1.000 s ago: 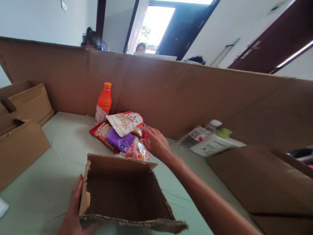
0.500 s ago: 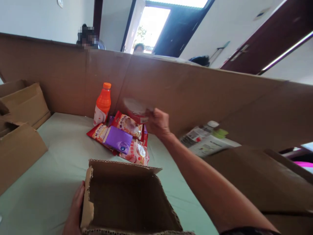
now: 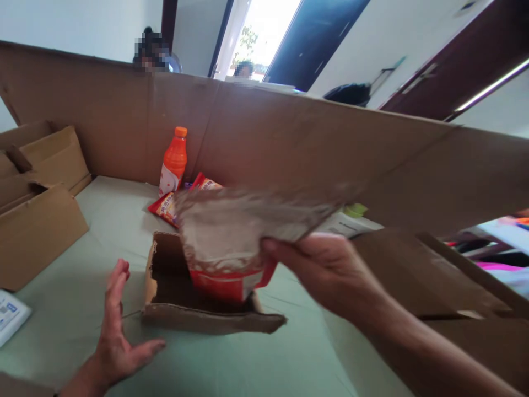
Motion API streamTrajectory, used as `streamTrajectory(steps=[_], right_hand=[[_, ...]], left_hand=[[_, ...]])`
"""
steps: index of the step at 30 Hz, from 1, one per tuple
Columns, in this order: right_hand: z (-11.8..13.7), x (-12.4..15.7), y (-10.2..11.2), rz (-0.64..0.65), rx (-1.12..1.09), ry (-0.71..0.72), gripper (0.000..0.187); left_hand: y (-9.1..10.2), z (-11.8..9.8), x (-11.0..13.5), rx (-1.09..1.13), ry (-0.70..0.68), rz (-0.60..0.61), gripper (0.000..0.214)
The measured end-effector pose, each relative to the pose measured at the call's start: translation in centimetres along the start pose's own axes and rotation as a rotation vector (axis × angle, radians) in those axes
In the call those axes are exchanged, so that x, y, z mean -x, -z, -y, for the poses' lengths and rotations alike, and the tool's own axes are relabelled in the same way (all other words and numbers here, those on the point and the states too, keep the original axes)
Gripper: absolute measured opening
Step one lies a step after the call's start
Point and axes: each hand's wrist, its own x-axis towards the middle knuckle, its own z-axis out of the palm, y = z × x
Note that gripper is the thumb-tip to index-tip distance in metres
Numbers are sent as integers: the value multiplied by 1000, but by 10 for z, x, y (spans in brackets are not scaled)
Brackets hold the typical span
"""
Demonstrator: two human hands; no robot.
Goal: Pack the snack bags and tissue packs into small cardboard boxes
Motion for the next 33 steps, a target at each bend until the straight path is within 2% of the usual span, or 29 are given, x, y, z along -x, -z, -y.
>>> streamTrajectory(steps=[1,3,5,6,9,12,15,19,21,24,27,29,33], right_hand=[[3,0,-10,74,-4,4,46],[6,-3,-23,205,9,23,44],[7,-7,-30,278,52,47,41],[7,-9,-32,293,80,52,39],[7,-10,-34,328,130,44,37],[7,-8,-37,278,80,51,39],[6,-5,-35,169,17,64,44],[7,1,-24,109,29,124,46],[9,4,-21,191,93,144,40],[12,4,-26,441,361,91,22],[14,-5,-31,671,655,50,28],[15,-14,-30,735,731,56,26],[24,-29,-23,776,749,139,26]], left_hand=[[2,-9,-9,-18,-78,-29,94],[4,-24,-27,-104,-188,-44,65],[5,-34,-42,-199,-220,-5,32],[6,-38,-46,-227,-220,14,26],[6,-47,-52,-240,-243,-42,39],[1,-57,-54,-265,-382,-51,48],[-8,-63,-60,-262,-475,67,38],[-13,-61,-67,-280,-435,151,20],[-11,-60,-69,-285,-444,186,17],[-8,-63,-73,-279,-474,222,15],[-7,-67,-75,-271,-471,246,16],[-6,-69,-77,-267,-465,268,17],[-5,-69,-78,-262,-462,323,18]])
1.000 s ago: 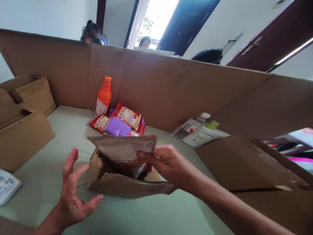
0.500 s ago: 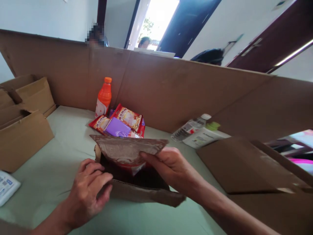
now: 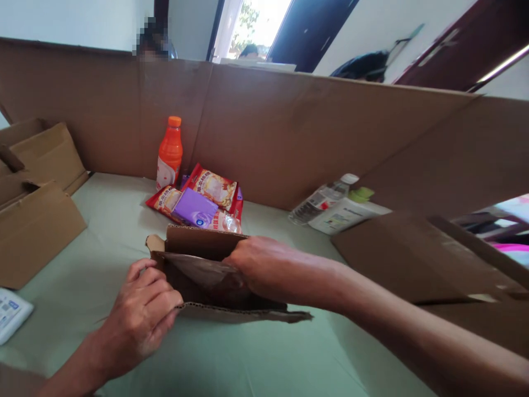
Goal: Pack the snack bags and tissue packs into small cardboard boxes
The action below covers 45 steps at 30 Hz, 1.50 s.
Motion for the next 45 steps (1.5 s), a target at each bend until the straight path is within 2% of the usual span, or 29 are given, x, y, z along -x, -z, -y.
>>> streamTrajectory(steps=[3,6,8,11,13,16,18,21,23,26,29,31,35,38,42,45], right_hand=[[2,0,7,46,60,46,24],[0,8,8,93,-37,34,28],[-5,21,9,37,-111,8,31],[-12,40,16,-106,-125,43,34],[-10,43,21,-99,-68,50,32],[6,22,22,54,108,13,25],[19,-2,18,147,192,65,22],[30,-34,10,274,193,192,23],[29,-43,7,327,165,224,25],[23,-43,0,288,108,221,22],[18,-37,-11,119,-24,242,41],[17,-36,-17,98,-102,284,41],[22,-46,-19,333,-99,286,29],[28,-62,-21,484,-90,332,28],[30,-83,-29,551,-127,394,27],[23,-83,-23,592,-164,416,30]], left_hand=[[-1,1,1,16,9,19,20],[-3,1,4,41,29,49,20],[-3,1,5,46,30,77,19],[-3,0,3,34,24,92,21],[-3,-1,1,19,22,93,21],[-3,-2,-2,-12,-3,103,21],[-4,-2,-3,-17,-6,115,22],[-3,-3,-6,-10,4,128,23],[-1,-3,-8,-10,-3,132,24],[0,-2,-9,4,-9,137,25],[-3,0,-6,38,13,117,24],[-6,0,-5,61,29,104,25],[-7,0,-5,81,24,141,26],[-4,0,-7,88,11,161,26],[-3,0,-7,89,21,176,23],[-5,1,-7,84,20,178,24]])
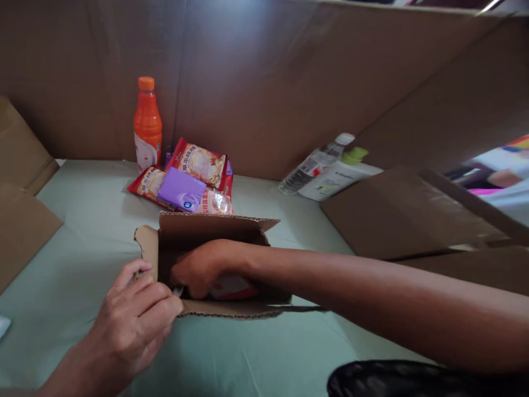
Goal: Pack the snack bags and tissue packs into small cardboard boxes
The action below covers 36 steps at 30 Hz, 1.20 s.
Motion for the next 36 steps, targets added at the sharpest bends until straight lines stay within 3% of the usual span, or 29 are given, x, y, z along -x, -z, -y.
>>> streamTrajectory(steps=[3,6,10,13,15,17,19,21,24,28,31,33,36], right_hand=[[-2,33,2,-112,-90,35,44],[-2,84,-18,-500,-158,-47,43],[-5,141,-95,-1184,-187,-218,35],[-6,149,-166,-1427,-209,-324,42],[-6,136,-199,-1509,-208,-359,54],[-5,115,-215,-1564,-209,-362,63],[-5,93,-214,-1616,-212,-353,56],[-5,78,-205,-1689,-205,-345,38],[-7,68,-194,-1772,-198,-329,19],[-8,65,-196,-1790,-256,-354,14],[-9,59,-200,-1860,-350,-457,27],[-12,54,-202,-1893,-435,-505,42],[-17,47,-202,-1865,-564,-477,47]], left_hand=[[-1,1,-3,-4,-9,-14,23],[-1,1,-4,-22,-18,-57,23],[-3,5,14,-140,86,-291,34],[-14,10,38,-78,273,-447,59],[-25,11,49,27,343,-408,70],[-35,9,52,70,364,-335,71],[-42,5,45,43,364,-316,64],[-42,1,34,9,335,-333,50],[-37,-3,17,-64,239,-328,31],[-26,-4,4,-127,178,-288,20],[-22,-2,-1,-148,263,-259,8],[-21,2,-4,-157,373,-244,16],[-18,13,-10,-141,477,-203,61]])
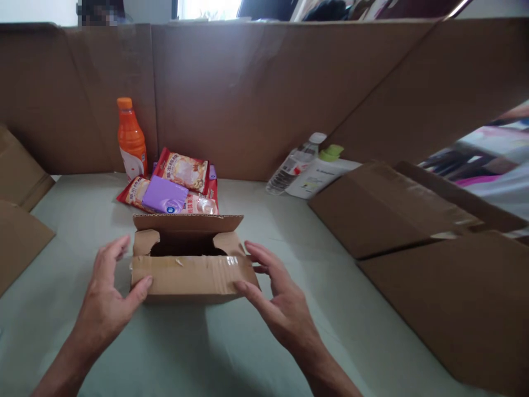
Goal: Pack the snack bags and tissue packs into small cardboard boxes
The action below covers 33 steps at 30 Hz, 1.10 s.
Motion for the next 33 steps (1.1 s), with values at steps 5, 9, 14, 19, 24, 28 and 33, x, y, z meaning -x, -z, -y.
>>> streamTrajectory(steps=[5,9,14,19,24,28,33], right_hand=[[-5,0,-7,23,-104,-90,51],[-9,0,-8,-1,-134,-94,55],[-18,-9,-1,78,-72,19,59],[-34,-21,7,350,-132,99,53],[-40,-17,-2,422,-214,71,70],[-23,-6,-24,393,-225,159,66],[5,-7,-39,567,-221,247,81]], left_hand=[[-2,18,-25,134,-56,234,97],[-6,27,-33,214,-124,225,78],[-8,27,-26,173,-319,149,22],[-18,32,-10,218,-129,151,24],[-31,35,5,370,26,108,28],[-9,49,26,359,52,15,25],[33,75,65,316,168,-46,25]])
